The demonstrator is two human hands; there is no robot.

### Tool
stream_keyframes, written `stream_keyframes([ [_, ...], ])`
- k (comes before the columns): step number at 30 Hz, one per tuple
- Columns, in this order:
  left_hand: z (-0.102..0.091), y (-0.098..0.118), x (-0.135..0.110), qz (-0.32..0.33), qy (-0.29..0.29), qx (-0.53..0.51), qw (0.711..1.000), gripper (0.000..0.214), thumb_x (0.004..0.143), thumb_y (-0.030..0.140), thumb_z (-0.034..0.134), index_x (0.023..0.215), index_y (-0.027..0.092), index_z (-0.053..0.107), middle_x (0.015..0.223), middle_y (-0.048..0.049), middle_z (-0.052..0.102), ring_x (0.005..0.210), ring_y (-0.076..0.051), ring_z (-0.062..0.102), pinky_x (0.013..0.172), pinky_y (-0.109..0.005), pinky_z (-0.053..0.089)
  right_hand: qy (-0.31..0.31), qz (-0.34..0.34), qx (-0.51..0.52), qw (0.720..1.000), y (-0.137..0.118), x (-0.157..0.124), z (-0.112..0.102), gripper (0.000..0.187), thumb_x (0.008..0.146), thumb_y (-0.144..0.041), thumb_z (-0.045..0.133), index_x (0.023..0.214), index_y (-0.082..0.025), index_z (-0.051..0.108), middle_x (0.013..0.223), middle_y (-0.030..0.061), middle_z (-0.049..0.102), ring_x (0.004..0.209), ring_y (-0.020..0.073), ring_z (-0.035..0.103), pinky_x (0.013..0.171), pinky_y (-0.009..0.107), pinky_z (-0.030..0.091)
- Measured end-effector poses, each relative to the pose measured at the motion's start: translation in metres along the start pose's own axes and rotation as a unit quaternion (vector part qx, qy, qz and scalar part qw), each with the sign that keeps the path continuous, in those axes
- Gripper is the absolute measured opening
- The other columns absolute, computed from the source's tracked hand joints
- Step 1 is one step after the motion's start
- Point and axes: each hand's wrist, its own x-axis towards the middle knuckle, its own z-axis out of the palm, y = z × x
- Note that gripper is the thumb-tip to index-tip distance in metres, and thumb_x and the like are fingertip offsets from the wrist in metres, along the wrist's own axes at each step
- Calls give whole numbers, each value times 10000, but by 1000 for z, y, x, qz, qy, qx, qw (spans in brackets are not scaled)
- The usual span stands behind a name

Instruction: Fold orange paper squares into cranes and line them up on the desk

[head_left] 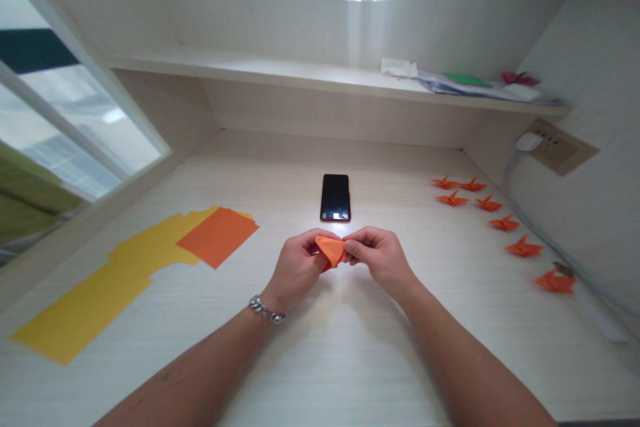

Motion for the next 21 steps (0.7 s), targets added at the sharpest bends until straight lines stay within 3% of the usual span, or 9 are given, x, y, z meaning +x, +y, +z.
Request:
stream_keyframes([
  [5,-3,-1,1,51,-8,-21,998,231,757,170,683,987,171,692,990,-74,700,849,-169,657,735,-260,534,-39,44,-4,998,1,1,-4,241,668,-364,772,725,-142,697,548,13,656,499,112,588,521,239,473],
  [9,-8,2,3,85,-51,-42,994,98,765,161,686,855,156,723,945,-90,705,890,-193,657,813,-302,531,-60,85,25,994,2,1,-9,260,663,-370,781,729,-136,689,555,9,647,502,100,576,522,223,452],
  [12,-11,4,4,69,-61,-69,993,95,768,202,698,843,154,731,920,-97,710,873,-202,660,782,-304,544,-80,121,59,988,2,1,-12,276,644,-370,798,717,-133,677,573,7,641,509,93,569,527,218,442],
  [17,-11,4,3,17,1,-154,988,196,839,304,620,902,151,724,927,-107,713,828,-205,667,772,-339,553,-90,149,109,979,2,1,-13,304,619,-382,817,713,-134,667,591,6,630,518,87,557,521,208,423],
  [21,-9,5,2,-33,-52,-249,966,320,801,274,649,1109,189,660,1125,-131,674,943,-255,663,790,-401,557,-67,140,147,977,2,2,-13,307,618,-383,821,737,-141,674,600,-2,619,537,81,548,512,192,412],
])
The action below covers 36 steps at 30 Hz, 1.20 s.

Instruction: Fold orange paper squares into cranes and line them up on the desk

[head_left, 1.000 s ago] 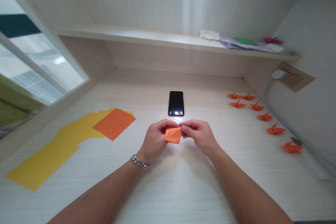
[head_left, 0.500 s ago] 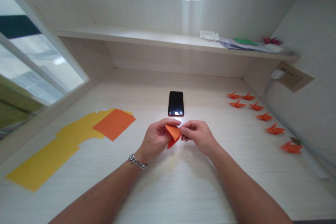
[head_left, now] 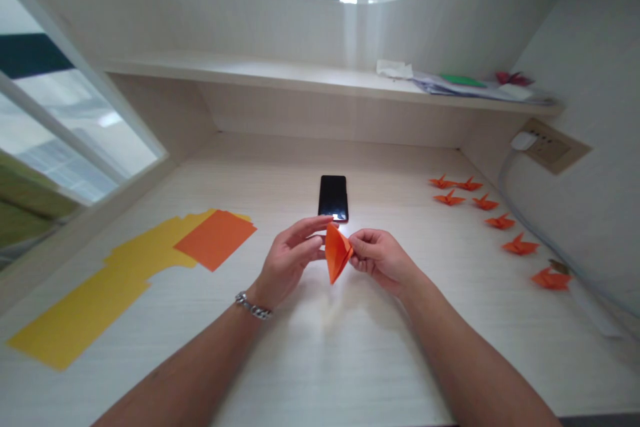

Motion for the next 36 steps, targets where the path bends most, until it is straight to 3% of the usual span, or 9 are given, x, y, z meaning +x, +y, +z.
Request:
stream_keyframes([
  [2,2,-2,0,-36,-9,26,999,388,759,235,687,1141,178,651,1143,-136,672,964,-258,659,809,-385,550,-2,-5,2,1000,1,0,1,302,626,-379,817,744,-141,672,604,-2,625,536,77,548,514,188,412],
  [7,6,-10,2,-56,19,118,991,274,762,237,687,1005,115,710,890,-100,737,786,-208,677,744,-310,544,33,-42,-58,997,9,3,10,322,674,-427,771,724,-139,636,604,9,645,477,73,533,457,186,383],
  [13,13,-12,3,-55,36,85,994,183,758,225,691,908,123,713,737,-61,716,648,-165,650,592,-251,519,109,-125,-148,975,17,4,21,331,730,-473,702,760,-169,574,577,-11,631,415,95,525,397,207,371],
  [20,10,-17,2,-46,77,106,990,217,722,236,706,904,117,696,781,-70,706,661,-176,655,563,-257,518,143,-185,-188,954,17,-1,27,276,771,-434,672,756,-178,569,577,-8,610,460,103,513,426,219,392],
  [24,6,-19,3,-16,106,183,977,186,720,213,677,875,114,706,769,-68,706,657,-174,643,572,-263,514,129,-195,-240,942,15,-5,29,251,818,-427,617,807,-176,617,648,19,639,566,139,584,503,248,454],
  [28,4,-18,3,1,141,270,953,201,666,139,668,859,131,725,753,-55,716,691,-184,648,597,-255,511,111,-202,-311,922,12,-11,32,250,744,-376,701,897,-181,667,823,61,703,736,191,655,635,292,519],
  [33,6,-17,5,-19,113,225,967,280,693,157,667,967,150,726,950,-83,733,856,-221,679,746,-310,548,142,-215,-333,907,16,-8,30,147,804,-275,607,885,-189,696,832,62,720,747,197,670,705,320,531],
  [36,7,-17,7,-31,100,196,975,222,690,219,708,893,136,741,929,-99,739,856,-238,682,764,-338,553,147,-196,-305,920,17,-4,26,164,788,-292,621,866,-185,717,822,63,721,730,201,663,681,323,531],
])
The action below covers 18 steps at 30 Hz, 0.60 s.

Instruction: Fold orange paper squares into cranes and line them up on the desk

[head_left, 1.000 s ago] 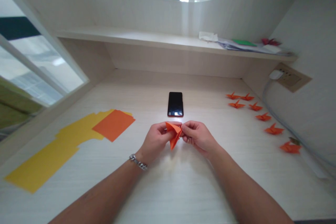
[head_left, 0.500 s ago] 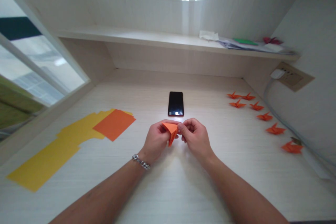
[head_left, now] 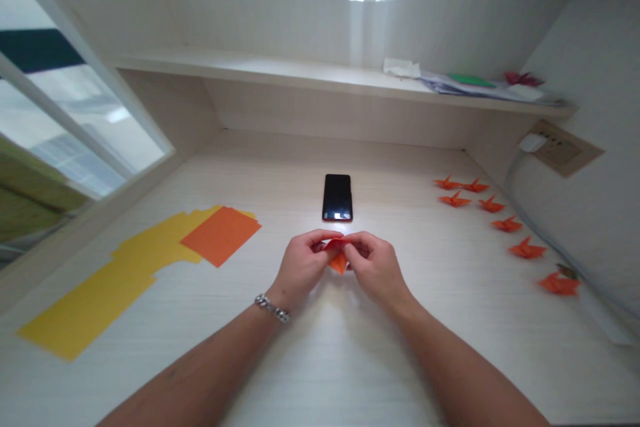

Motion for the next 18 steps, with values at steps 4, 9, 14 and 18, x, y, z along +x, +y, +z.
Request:
stream_keyframes([
  [4,-1,-1,0,-18,-6,-30,999,251,706,315,731,872,127,744,919,-115,743,824,-239,687,723,-332,557,-52,126,156,978,-1,8,-5,257,763,-389,650,826,-150,722,764,83,709,671,196,660,526,269,502],
  [9,-1,1,-1,-18,-21,-5,1000,267,720,344,728,881,131,752,911,-109,749,827,-242,690,745,-341,556,-78,224,244,940,-1,13,-12,232,690,-340,736,794,-132,722,772,94,703,655,174,660,485,215,453],
  [14,-1,6,-4,-3,-30,23,999,261,737,351,712,899,151,752,916,-96,751,842,-245,693,746,-333,555,-102,214,226,945,4,12,-15,318,649,-382,782,834,-129,729,769,85,706,690,171,658,529,219,450],
  [18,-1,5,-4,-3,-33,34,999,267,727,302,718,948,154,737,972,-98,741,849,-235,689,759,-337,554,-101,196,208,953,5,12,-16,358,602,-401,809,843,-147,733,765,60,704,673,153,636,558,238,466],
])
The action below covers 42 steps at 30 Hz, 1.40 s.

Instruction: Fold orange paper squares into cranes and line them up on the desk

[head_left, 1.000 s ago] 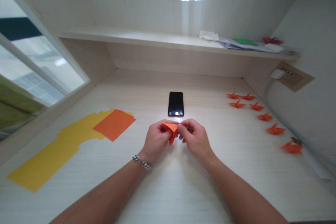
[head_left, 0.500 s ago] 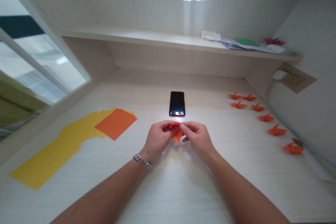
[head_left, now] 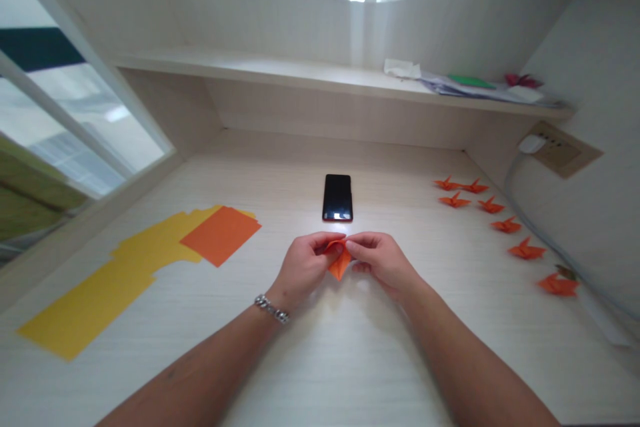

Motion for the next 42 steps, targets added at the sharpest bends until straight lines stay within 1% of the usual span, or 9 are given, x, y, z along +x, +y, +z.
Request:
stream_keyframes([
  [7,0,-4,1,2,-9,6,1000,234,722,271,717,915,139,720,897,-92,739,802,-214,680,718,-310,552,13,-73,-94,993,3,3,1,287,624,-353,792,810,-147,720,734,46,700,656,155,625,557,244,473],
  [11,-1,-5,0,19,-30,24,999,229,763,256,670,957,148,726,905,-73,740,814,-205,678,720,-283,540,50,-120,-153,980,4,3,4,236,641,-329,771,784,-148,721,735,53,711,653,168,634,588,265,490],
  [17,0,-8,0,44,-53,38,997,252,830,200,559,1016,162,725,930,-60,739,842,-193,667,734,-270,520,85,-182,-228,953,0,-2,8,175,699,-309,731,803,-169,732,800,60,731,714,185,659,669,285,514],
  [20,0,-8,1,40,-53,42,997,265,827,173,539,1013,165,727,935,-56,742,818,-190,667,726,-275,518,90,-183,-256,945,0,-4,8,165,707,-301,725,814,-176,728,817,51,731,713,184,662,662,281,516],
  [24,1,-6,1,36,-36,30,998,265,791,119,548,966,162,742,989,-59,736,910,-201,663,814,-280,504,107,-197,-283,933,2,-5,9,132,728,-285,703,806,-179,718,798,41,722,704,182,662,663,282,513],
  [29,2,-3,1,7,-59,-24,998,238,830,211,569,991,162,737,939,-60,738,884,-200,650,799,-282,490,132,-215,-285,925,2,-7,12,132,772,-298,661,773,-177,712,742,36,712,690,179,656,662,278,504],
  [34,2,-7,0,-15,-81,-93,992,239,829,243,597,1003,148,731,932,-75,726,890,-204,631,800,-291,470,144,-214,-277,926,1,-7,11,134,761,-292,664,738,-171,716,709,40,713,665,183,653,646,282,500],
  [38,1,-8,0,-30,-103,-134,985,269,789,238,658,1033,141,717,915,-78,716,872,-203,629,791,-293,466,155,-217,-263,927,1,-7,12,103,739,-253,673,717,-162,716,707,44,713,666,183,653,649,281,500],
  [42,0,-8,0,-46,-103,-144,983,290,737,232,722,1013,142,722,896,-73,712,861,-195,625,807,-296,462,157,-195,-224,942,2,-6,12,98,704,-250,707,697,-152,719,685,49,714,646,182,653,623,272,498],
])
